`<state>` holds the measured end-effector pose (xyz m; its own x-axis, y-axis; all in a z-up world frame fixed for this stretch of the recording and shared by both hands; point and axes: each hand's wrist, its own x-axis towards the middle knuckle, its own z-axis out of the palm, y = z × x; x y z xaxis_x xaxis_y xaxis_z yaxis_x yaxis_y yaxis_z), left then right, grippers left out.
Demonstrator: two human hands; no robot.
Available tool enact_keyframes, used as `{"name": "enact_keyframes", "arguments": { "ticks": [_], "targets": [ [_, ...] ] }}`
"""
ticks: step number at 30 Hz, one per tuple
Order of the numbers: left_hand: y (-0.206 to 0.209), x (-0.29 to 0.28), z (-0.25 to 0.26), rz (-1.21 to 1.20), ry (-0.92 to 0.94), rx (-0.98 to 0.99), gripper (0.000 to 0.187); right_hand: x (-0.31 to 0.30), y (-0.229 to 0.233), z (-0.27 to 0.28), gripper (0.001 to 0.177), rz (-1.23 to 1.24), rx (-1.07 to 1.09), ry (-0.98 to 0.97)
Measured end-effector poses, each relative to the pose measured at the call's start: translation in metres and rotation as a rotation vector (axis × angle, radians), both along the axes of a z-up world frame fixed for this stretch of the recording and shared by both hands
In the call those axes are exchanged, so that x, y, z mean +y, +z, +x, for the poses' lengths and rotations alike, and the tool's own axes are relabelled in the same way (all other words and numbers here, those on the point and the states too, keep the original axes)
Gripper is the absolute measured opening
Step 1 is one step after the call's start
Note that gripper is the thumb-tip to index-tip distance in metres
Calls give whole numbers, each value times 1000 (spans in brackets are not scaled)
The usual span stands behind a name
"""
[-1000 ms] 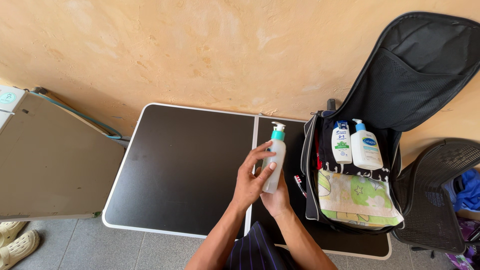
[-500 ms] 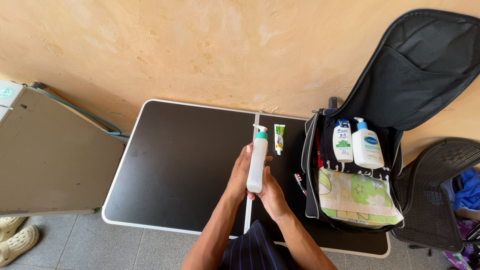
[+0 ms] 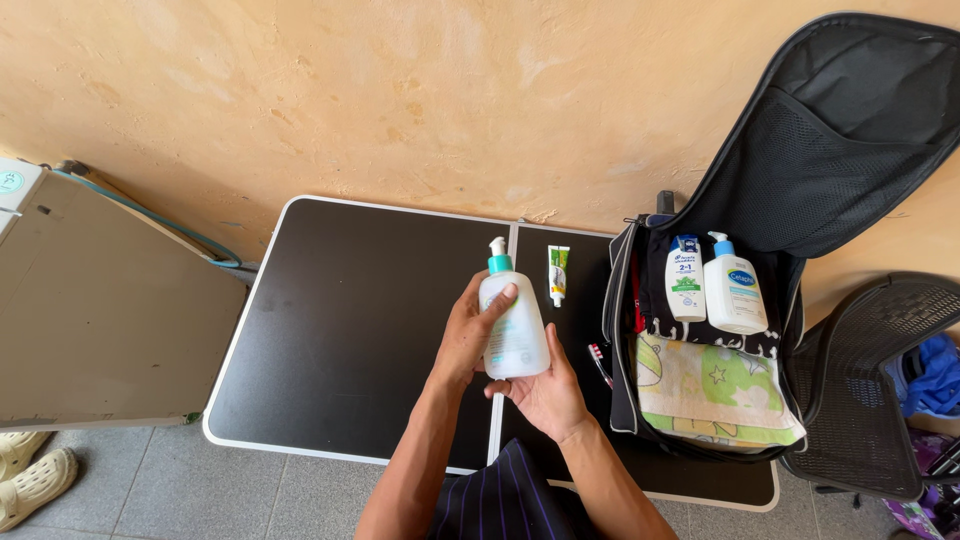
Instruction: The person packs toiletries into a rolling travel bag. They place several bottles of lotion, a tube of toothpaste, and a toothbrush into the bag, then close and zip it.
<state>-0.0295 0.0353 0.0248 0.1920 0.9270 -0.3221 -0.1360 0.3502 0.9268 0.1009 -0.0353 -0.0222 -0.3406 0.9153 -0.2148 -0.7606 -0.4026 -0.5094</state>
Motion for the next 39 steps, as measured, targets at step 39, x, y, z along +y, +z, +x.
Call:
{"name": "enact_keyframes", "arguments": {
  "ticks": [39],
  "targets": [
    [-31, -1, 15, 16, -234, -470, 68, -7, -20, 3, 46, 179, -535, -465]
  ]
}}
